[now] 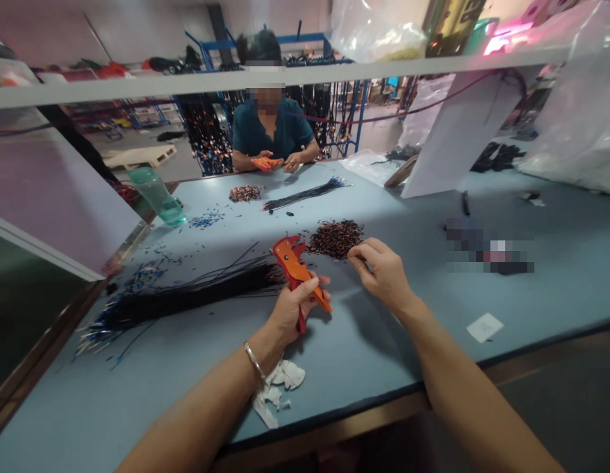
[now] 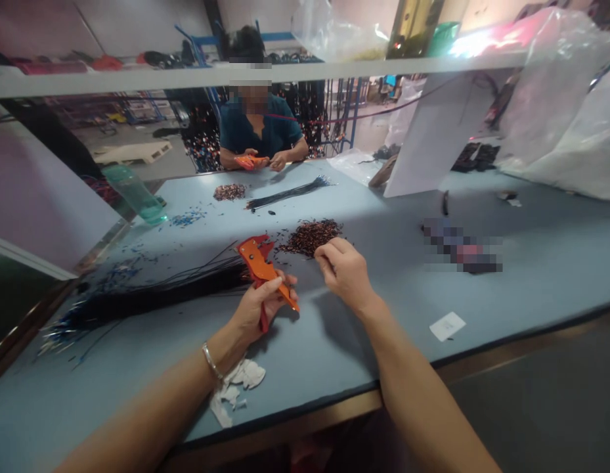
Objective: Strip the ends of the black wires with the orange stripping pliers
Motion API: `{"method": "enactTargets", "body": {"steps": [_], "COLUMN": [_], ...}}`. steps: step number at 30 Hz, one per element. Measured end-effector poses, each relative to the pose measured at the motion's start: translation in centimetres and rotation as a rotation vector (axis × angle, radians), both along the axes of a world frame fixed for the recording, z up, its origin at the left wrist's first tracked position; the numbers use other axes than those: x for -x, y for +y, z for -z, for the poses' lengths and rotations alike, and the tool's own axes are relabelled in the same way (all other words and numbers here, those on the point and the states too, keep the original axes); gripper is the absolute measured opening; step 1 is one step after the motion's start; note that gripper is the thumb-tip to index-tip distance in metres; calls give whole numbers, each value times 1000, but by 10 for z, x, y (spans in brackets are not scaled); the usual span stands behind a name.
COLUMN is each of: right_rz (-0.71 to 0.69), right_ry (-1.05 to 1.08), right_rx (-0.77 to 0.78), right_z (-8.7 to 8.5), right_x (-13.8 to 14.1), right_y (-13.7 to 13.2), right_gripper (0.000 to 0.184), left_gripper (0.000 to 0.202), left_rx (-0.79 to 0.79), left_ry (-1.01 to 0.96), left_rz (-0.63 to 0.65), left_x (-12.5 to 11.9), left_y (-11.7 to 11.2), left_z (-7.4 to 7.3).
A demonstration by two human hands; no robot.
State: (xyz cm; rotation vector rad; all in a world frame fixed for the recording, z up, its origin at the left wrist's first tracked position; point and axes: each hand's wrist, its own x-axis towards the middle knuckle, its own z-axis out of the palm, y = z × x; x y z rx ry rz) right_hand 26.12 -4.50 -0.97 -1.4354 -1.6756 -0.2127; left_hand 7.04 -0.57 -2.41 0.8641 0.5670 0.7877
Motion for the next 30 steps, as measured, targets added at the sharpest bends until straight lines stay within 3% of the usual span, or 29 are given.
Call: {"method": "enactTargets", "body": {"steps": [6, 10, 16, 23, 26, 30], "right_rz": [-25, -78, -177, -235, -281, -261], "right_ry": [79, 282, 492, 484, 463, 344], "right_rx": [11, 67, 92, 64, 67, 48], "right_z": [-1, -5, -8, -11, -14, -15], "right_x": [2, 4, 11, 18, 21, 30], "right_y": [-1, -2, -4, -7, -9, -11], "right_gripper": [14, 9, 8, 9, 9, 11], "left_gripper": [29, 24, 29, 34, 33, 32], "left_rx": [-64, -101, -225, -201, -182, -178], "left_ry": [-18, -58, -1, -46, -73, -57], "left_rz": [58, 137, 131, 300, 314, 242], "left_x": [3, 4, 6, 8, 8, 7], "left_y": [-2, -3, -6, -5, -5, -5], "left_z": [-3, -4, 0, -1, 0, 0]}}
